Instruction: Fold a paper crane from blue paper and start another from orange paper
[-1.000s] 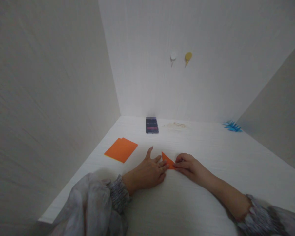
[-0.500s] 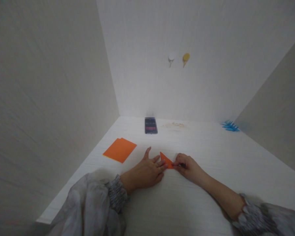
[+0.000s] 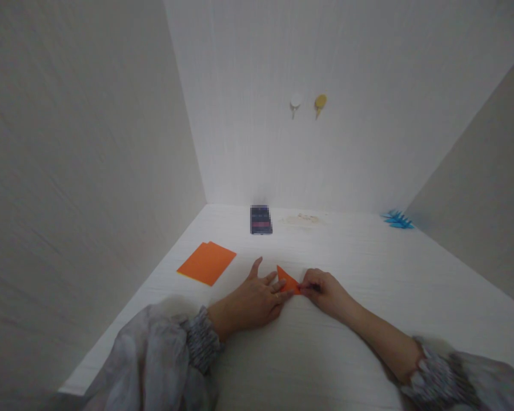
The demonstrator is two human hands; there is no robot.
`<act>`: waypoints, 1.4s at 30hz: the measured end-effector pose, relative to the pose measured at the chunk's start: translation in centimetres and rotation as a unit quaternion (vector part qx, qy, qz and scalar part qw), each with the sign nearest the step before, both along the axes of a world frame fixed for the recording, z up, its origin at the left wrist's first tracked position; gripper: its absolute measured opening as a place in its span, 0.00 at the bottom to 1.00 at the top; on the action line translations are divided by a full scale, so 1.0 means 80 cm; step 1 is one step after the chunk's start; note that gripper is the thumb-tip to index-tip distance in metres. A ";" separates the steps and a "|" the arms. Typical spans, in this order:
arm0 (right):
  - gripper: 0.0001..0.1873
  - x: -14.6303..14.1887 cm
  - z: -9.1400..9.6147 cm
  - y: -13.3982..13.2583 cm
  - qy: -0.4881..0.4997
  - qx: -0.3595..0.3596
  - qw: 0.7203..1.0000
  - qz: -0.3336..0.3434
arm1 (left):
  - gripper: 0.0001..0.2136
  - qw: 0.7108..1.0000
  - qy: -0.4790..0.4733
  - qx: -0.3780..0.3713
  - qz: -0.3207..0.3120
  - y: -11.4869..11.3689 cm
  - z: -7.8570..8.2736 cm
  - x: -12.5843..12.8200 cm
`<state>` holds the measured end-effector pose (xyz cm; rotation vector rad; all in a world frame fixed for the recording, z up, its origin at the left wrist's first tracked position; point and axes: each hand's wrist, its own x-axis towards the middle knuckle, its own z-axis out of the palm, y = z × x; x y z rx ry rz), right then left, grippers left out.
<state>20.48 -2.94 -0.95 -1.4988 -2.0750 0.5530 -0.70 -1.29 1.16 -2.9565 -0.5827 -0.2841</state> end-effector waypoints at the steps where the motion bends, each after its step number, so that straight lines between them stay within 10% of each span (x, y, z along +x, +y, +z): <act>1: 0.05 0.000 0.001 0.000 0.001 0.000 1.000 0.000 | 0.16 1.000 -0.002 0.000 0.001 0.000 -0.001 0.000; 42: 0.05 0.000 -0.005 0.005 0.043 -0.044 0.998 -0.006 | 0.18 1.000 -0.001 0.003 0.009 -0.003 -0.004 0.003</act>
